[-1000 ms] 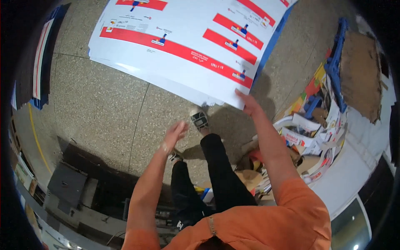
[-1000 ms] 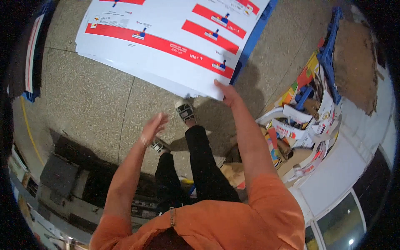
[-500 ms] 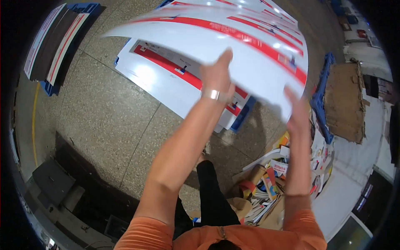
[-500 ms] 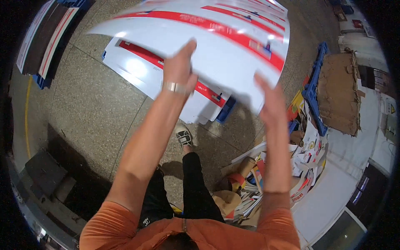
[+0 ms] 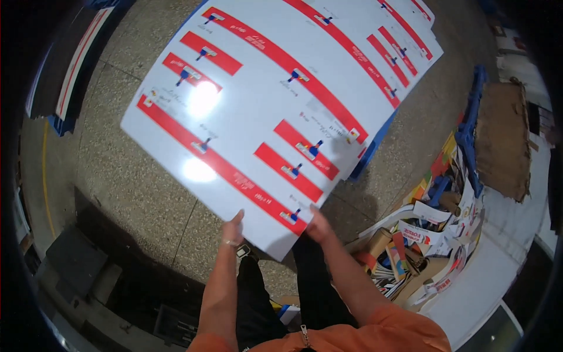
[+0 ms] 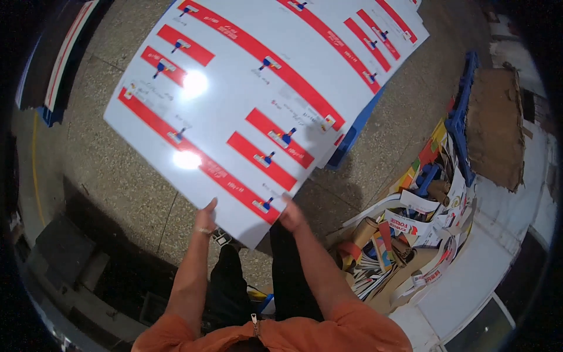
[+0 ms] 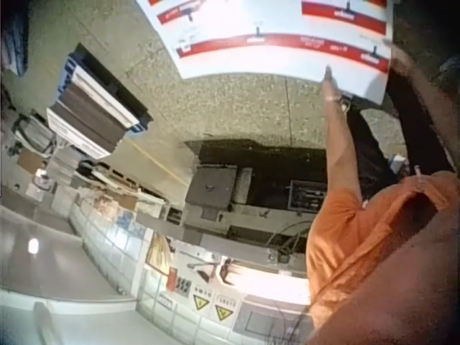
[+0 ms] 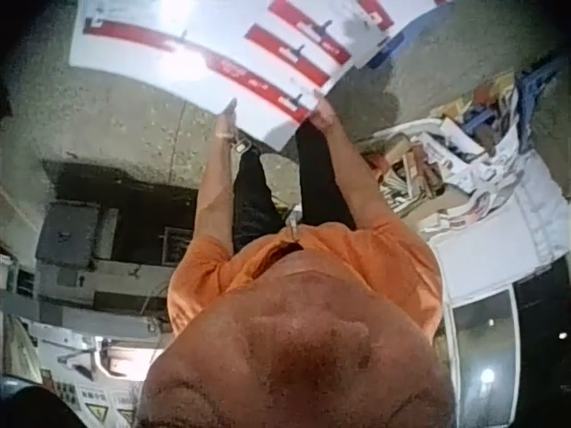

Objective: Aligning and trimming large paper boards using an industrial cutting machine.

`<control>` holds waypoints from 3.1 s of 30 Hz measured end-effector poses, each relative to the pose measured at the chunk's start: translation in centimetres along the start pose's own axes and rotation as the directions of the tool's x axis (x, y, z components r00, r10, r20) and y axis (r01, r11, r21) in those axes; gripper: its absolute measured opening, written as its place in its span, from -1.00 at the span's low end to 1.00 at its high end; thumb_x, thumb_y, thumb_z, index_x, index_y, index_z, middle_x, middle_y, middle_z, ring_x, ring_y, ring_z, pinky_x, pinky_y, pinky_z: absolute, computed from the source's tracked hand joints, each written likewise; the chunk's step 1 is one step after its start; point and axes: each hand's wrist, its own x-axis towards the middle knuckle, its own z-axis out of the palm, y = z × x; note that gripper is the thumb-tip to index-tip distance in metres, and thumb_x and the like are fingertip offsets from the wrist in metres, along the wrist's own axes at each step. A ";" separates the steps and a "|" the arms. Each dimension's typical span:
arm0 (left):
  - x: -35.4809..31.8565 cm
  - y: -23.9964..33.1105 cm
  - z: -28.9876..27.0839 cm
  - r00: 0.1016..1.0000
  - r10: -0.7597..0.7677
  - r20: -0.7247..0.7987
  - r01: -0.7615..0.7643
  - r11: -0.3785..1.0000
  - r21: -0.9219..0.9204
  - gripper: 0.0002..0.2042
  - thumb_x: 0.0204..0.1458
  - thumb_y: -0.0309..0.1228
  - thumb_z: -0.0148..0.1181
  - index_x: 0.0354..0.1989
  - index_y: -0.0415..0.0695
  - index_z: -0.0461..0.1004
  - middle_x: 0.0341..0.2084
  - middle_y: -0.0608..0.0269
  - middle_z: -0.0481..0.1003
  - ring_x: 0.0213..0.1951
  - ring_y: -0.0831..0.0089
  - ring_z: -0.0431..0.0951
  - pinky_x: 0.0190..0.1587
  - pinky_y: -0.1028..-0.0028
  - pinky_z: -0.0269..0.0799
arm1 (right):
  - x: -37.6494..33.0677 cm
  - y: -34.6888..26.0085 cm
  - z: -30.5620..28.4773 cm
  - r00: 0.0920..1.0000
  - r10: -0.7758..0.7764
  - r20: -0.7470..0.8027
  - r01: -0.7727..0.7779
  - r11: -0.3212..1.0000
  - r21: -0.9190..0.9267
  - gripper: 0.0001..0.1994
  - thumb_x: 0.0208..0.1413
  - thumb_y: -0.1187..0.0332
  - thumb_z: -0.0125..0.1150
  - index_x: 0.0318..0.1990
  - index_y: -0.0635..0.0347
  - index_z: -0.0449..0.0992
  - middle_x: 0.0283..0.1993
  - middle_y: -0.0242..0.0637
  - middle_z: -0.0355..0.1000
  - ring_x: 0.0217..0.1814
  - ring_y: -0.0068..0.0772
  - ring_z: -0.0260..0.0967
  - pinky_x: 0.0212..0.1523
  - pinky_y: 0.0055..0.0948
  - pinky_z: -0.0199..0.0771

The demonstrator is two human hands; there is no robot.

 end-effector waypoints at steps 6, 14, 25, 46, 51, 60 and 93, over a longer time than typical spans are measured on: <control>0.7 7.7 -7.6 0.991 -0.034 0.130 0.027 0.998 0.050 -0.49 -0.05 -0.53 0.22 0.11 -0.10 0.23 -0.06 0.27 0.38 0.01 0.32 0.36 0.10 0.25 0.28 | 6.0 -16.5 1.2 0.913 -0.357 -0.199 0.313 0.923 -0.223 -0.59 0.16 0.08 0.02 0.04 0.16 0.34 0.01 -0.30 0.40 0.03 -0.32 0.35 0.05 -0.30 0.36; 0.9 14.4 -9.3 0.987 0.113 0.118 -0.123 0.989 0.084 -0.62 0.09 -0.40 0.12 0.07 -0.21 0.28 -0.07 0.24 0.40 -0.02 0.36 0.39 0.06 0.31 0.29 | 8.4 -24.8 4.1 0.912 -0.404 -0.071 0.291 0.758 -0.584 -0.55 0.15 0.10 0.06 0.06 0.24 0.32 0.05 -0.20 0.37 0.07 -0.27 0.32 0.10 -0.23 0.29; -7.8 20.0 -2.1 0.920 0.322 -0.222 -0.161 0.830 0.534 -0.67 -0.08 -0.34 0.30 -0.23 -0.36 0.47 -0.42 0.21 0.52 -0.45 0.41 0.51 -0.37 0.38 0.42 | 7.0 -33.3 3.4 0.736 -0.471 0.486 0.548 -0.009 -0.837 -0.61 0.17 0.24 0.05 0.05 0.34 0.33 -0.08 -0.11 0.41 -0.02 -0.27 0.34 0.08 -0.31 0.28; -17.7 21.7 9.6 0.642 0.766 -0.047 -0.518 0.478 0.710 -0.71 -0.12 -0.44 0.26 -0.23 -0.35 0.46 -0.43 0.13 0.55 -0.39 0.46 0.53 -0.26 0.45 0.43 | 3.8 -45.3 21.9 0.732 -0.679 -0.063 0.240 0.342 -0.908 -0.68 -0.05 0.15 0.33 -0.43 0.28 0.50 -0.70 -0.43 0.17 -0.80 -0.60 -0.12 -0.86 -0.55 -0.19; -25.1 20.2 10.9 0.618 0.775 -0.128 -0.547 0.542 0.638 -0.71 -0.17 -0.46 0.26 -0.24 -0.32 0.48 -0.47 0.07 0.55 -0.41 0.42 0.53 -0.29 0.44 0.41 | 4.6 -47.1 27.9 0.742 -0.520 0.424 0.556 0.124 -0.822 -0.61 0.02 0.44 0.13 0.01 0.47 0.36 -0.04 -0.09 0.37 -0.14 -0.21 0.36 -0.15 -0.30 0.45; -27.9 11.3 13.7 0.395 0.903 -0.168 -0.626 0.399 0.670 -0.76 -0.15 -0.42 0.22 -0.34 -0.34 0.47 -0.52 0.12 0.53 -0.45 0.48 0.48 -0.31 0.46 0.38 | 9.1 -50.2 30.2 0.676 -0.561 0.477 0.616 0.076 -0.784 -0.66 -0.03 0.23 0.26 -0.37 0.46 0.49 -0.43 -0.18 0.41 -0.47 -0.29 0.32 -0.47 -0.31 0.38; -17.4 -0.4 -10.0 -0.252 0.646 -0.721 -0.026 0.740 0.672 -0.57 -0.27 -0.35 0.39 -0.18 -0.23 0.46 -0.31 -0.02 0.50 -0.27 0.22 0.51 -0.23 0.32 0.42 | 31.4 -27.4 17.1 0.685 0.367 0.630 0.075 0.824 -0.562 -0.60 0.15 0.34 0.08 0.11 0.28 0.23 0.01 -0.23 0.34 0.05 -0.35 0.31 0.09 -0.36 0.34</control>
